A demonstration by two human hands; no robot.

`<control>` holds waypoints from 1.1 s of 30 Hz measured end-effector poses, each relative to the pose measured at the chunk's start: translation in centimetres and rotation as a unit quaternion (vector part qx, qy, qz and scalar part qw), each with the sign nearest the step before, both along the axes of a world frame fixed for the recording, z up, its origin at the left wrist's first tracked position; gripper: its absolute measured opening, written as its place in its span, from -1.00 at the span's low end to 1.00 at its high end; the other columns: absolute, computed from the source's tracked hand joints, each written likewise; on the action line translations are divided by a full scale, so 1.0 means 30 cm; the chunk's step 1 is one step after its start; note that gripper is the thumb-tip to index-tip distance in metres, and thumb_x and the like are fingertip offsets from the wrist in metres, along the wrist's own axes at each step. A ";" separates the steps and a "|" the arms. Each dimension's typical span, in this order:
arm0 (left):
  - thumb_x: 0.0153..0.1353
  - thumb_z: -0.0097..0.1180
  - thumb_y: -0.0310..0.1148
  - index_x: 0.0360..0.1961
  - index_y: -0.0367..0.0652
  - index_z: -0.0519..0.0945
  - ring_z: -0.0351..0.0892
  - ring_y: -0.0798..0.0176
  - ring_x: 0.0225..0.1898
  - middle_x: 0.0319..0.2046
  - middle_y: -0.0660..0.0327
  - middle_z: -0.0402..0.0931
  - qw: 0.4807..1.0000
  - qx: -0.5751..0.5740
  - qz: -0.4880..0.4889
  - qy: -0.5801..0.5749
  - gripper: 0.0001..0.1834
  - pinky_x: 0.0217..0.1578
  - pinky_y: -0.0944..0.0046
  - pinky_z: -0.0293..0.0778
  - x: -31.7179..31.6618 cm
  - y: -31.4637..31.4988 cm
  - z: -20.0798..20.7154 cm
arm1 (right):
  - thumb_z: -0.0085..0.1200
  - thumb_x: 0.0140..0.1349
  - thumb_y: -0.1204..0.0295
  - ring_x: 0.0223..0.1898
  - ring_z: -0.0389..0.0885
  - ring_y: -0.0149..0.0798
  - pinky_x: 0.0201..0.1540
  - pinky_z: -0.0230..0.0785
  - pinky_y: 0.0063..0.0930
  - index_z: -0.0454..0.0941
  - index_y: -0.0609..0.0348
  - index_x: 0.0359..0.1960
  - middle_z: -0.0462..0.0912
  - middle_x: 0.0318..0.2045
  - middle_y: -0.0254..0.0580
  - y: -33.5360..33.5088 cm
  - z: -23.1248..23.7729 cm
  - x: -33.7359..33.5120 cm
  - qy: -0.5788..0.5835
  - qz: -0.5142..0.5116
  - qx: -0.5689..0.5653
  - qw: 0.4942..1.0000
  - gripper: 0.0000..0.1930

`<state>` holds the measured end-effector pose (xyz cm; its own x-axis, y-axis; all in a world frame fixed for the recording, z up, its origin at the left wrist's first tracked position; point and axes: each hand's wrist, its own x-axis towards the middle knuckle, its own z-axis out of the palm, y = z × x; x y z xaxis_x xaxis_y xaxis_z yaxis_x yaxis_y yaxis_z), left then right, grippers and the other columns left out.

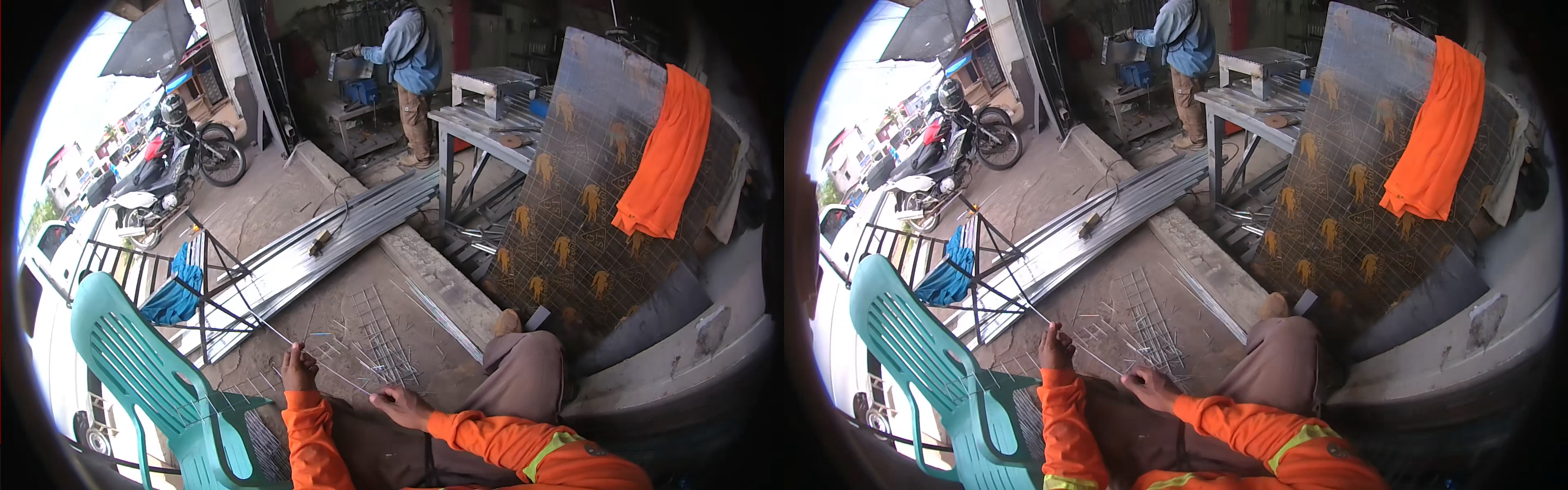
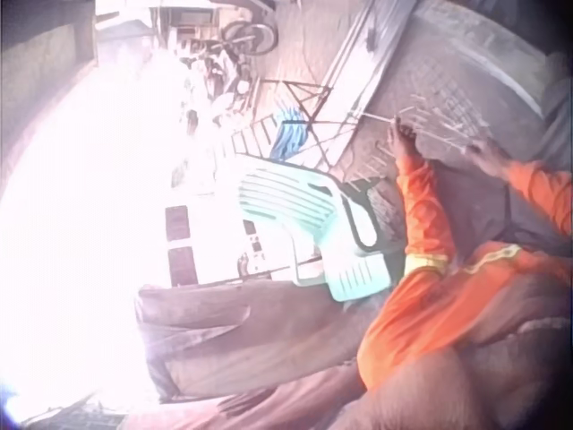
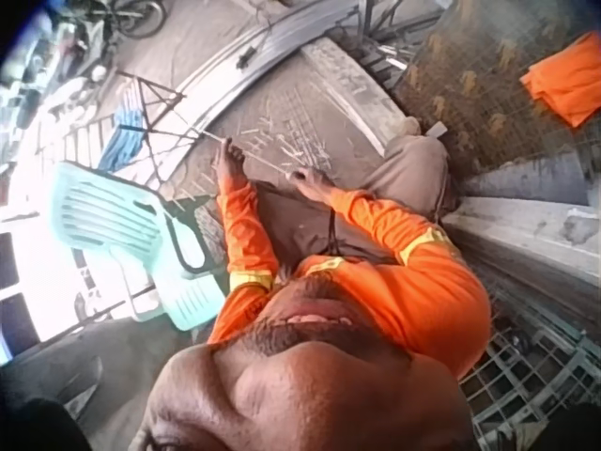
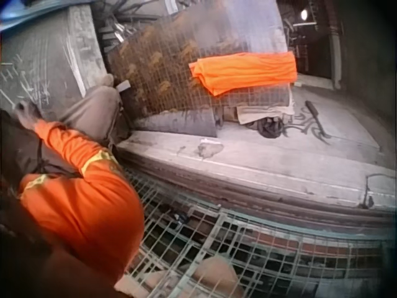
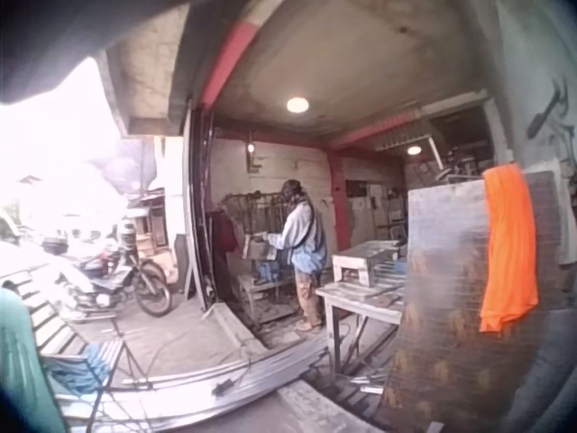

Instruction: Straightening and preparing metal wires or rods using a hammer on a concrete ledge.

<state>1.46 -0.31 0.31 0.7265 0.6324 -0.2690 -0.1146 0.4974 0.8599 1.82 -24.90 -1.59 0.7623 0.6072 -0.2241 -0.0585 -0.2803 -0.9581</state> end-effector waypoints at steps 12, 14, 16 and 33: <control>0.28 0.11 -0.19 -0.24 -0.14 0.47 0.26 0.52 -0.61 -0.55 0.36 0.34 0.999 -0.019 -0.042 -0.005 -0.76 -0.63 0.52 0.14 -0.012 0.042 -0.035 | 0.04 0.23 0.02 -0.26 0.53 -0.27 -0.11 0.34 -0.41 0.49 0.25 -0.12 0.59 -0.33 -0.17 0.020 -0.063 -0.019 -0.024 0.022 -0.067 0.997 -0.52; 0.28 0.10 -0.20 -0.24 -0.13 0.47 0.26 0.52 -0.61 -0.55 0.36 0.35 0.998 -0.017 -0.051 -0.012 -0.77 -0.62 0.52 0.15 -0.013 0.026 -0.026 | 0.05 0.23 0.03 -0.28 0.52 -0.31 -0.14 0.35 -0.43 0.48 0.25 -0.09 0.58 -0.32 -0.18 0.004 -0.088 -0.028 0.000 0.008 -0.060 0.998 -0.52; 0.29 0.09 -0.21 -0.24 -0.14 0.48 0.27 0.52 -0.61 -0.55 0.36 0.37 0.999 -0.011 -0.048 0.014 -0.78 -0.62 0.51 0.16 -0.002 0.017 -0.016 | 0.06 0.24 0.04 -0.29 0.52 -0.34 -0.16 0.35 -0.45 0.46 0.25 -0.07 0.58 -0.32 -0.19 0.004 -0.074 -0.016 0.016 -0.002 -0.048 0.999 -0.52; 0.25 0.15 -0.17 -0.24 -0.19 0.51 0.36 0.47 -0.60 -0.52 0.29 0.47 0.992 -0.066 -0.095 -0.051 -0.72 -0.57 0.46 0.28 -0.023 0.087 -0.102 | -0.13 0.35 0.15 -0.34 0.62 0.00 -0.31 0.41 -0.26 0.57 0.09 -0.21 0.63 -0.40 -0.05 -0.047 0.137 -0.063 -0.155 0.061 -0.034 0.985 -0.68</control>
